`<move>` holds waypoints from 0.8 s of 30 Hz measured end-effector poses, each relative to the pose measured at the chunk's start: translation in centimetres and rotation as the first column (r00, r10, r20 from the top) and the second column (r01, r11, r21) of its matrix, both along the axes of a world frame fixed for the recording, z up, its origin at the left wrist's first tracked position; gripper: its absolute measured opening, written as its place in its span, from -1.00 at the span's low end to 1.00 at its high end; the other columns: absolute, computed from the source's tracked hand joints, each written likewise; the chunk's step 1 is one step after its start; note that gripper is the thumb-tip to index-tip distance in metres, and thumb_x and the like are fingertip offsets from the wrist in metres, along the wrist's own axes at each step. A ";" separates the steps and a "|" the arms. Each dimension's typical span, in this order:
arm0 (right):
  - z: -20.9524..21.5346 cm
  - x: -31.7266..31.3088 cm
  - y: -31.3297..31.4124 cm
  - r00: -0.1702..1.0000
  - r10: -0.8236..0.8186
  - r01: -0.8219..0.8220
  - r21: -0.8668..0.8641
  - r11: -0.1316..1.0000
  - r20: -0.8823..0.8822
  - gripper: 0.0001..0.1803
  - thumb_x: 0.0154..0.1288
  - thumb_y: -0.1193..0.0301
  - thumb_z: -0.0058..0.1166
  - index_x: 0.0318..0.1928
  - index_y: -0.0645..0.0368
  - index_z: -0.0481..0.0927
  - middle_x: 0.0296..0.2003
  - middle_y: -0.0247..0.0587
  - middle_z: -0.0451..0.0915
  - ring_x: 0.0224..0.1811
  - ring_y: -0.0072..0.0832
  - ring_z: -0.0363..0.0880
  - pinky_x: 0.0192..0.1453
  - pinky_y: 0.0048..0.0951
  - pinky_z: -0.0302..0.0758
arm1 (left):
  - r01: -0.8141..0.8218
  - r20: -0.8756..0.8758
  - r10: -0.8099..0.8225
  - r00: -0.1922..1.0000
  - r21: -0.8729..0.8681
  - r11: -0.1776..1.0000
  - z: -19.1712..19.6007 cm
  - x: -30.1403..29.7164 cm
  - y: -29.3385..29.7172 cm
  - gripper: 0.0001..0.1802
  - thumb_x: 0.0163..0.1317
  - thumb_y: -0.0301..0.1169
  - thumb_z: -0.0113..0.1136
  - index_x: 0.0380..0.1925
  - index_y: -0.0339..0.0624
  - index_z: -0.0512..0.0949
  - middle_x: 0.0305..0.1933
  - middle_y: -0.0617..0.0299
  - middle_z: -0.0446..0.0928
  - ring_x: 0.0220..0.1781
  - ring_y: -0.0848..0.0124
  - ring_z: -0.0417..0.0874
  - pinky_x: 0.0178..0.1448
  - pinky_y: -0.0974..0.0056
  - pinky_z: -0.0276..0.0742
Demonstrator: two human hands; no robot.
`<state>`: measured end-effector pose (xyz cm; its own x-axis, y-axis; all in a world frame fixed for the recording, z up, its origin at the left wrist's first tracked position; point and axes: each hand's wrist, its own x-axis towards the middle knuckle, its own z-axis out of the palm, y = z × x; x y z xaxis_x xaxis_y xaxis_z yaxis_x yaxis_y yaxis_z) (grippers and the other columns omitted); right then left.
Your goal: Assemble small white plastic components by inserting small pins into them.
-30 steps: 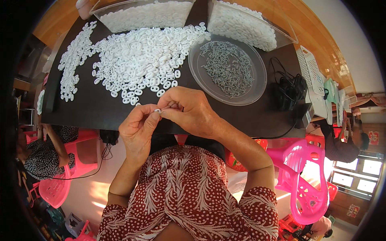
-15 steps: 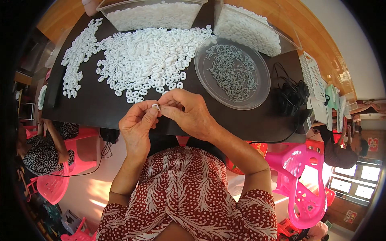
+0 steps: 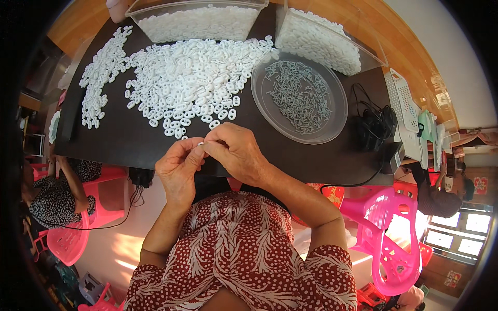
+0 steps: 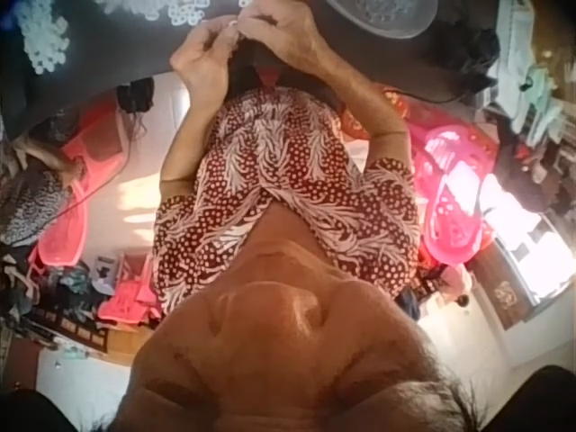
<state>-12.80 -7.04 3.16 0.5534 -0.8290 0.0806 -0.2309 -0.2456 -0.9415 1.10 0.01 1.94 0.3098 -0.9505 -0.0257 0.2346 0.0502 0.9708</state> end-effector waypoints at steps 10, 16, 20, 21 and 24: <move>1.2 -0.8 -2.5 0.988 -0.150 0.131 -0.292 0.948 -0.043 -0.88 0.18 0.45 0.15 -0.29 0.23 0.62 -0.39 -0.15 0.61 -0.30 -0.29 0.58 -0.21 -0.37 0.47 | -0.011 -0.121 0.022 0.992 0.092 0.996 -0.1 1.0 -0.3 -0.84 0.21 -0.52 0.23 -0.24 -0.38 0.60 -0.39 0.17 0.62 -0.46 0.56 0.52 -0.40 0.51 0.38; 0.0 -0.6 -5.6 0.875 -0.355 -0.054 -0.795 0.604 -0.329 -0.90 0.07 0.54 0.14 -0.35 0.13 0.62 -0.45 -0.23 0.49 -0.35 -0.25 0.47 -0.31 -0.27 0.41 | -0.055 -0.157 0.062 0.986 0.052 0.997 -0.1 2.0 0.0 -0.83 0.21 -0.52 0.23 -0.22 -0.40 0.59 -0.38 0.12 0.63 -0.44 0.53 0.55 -0.40 0.49 0.40; -0.2 -0.7 -5.2 0.841 -0.381 -0.143 -0.837 0.528 -0.384 -0.87 0.00 0.55 0.13 -0.37 0.09 0.60 -0.47 -0.26 0.44 -0.37 -0.28 0.42 -0.35 -0.26 0.37 | -0.068 -0.149 0.074 0.986 0.050 0.996 -0.2 2.4 0.5 -0.81 0.23 -0.47 0.23 -0.20 -0.35 0.59 -0.37 0.16 0.63 -0.42 0.57 0.53 -0.37 0.51 0.39; -0.6 -0.8 -4.7 0.863 -0.322 -0.164 -0.820 0.548 -0.388 -0.85 -0.03 0.56 0.13 -0.37 0.09 0.60 -0.48 -0.28 0.43 -0.37 -0.29 0.41 -0.35 -0.28 0.37 | -0.062 -0.156 0.070 0.985 0.052 0.997 -0.2 2.5 0.5 -0.81 0.23 -0.47 0.23 -0.20 -0.35 0.59 -0.37 0.15 0.63 -0.43 0.57 0.52 -0.37 0.51 0.39; -1.1 -0.5 -3.9 0.894 -0.221 -0.208 -0.799 0.565 -0.389 -0.85 -0.05 0.56 0.14 -0.38 0.11 0.60 -0.48 -0.30 0.43 -0.37 -0.32 0.39 -0.35 -0.31 0.35 | -0.050 -0.174 0.059 0.983 0.054 0.997 -0.1 2.5 0.4 -0.81 0.22 -0.47 0.23 -0.20 -0.36 0.59 -0.37 0.15 0.63 -0.43 0.57 0.52 -0.37 0.51 0.39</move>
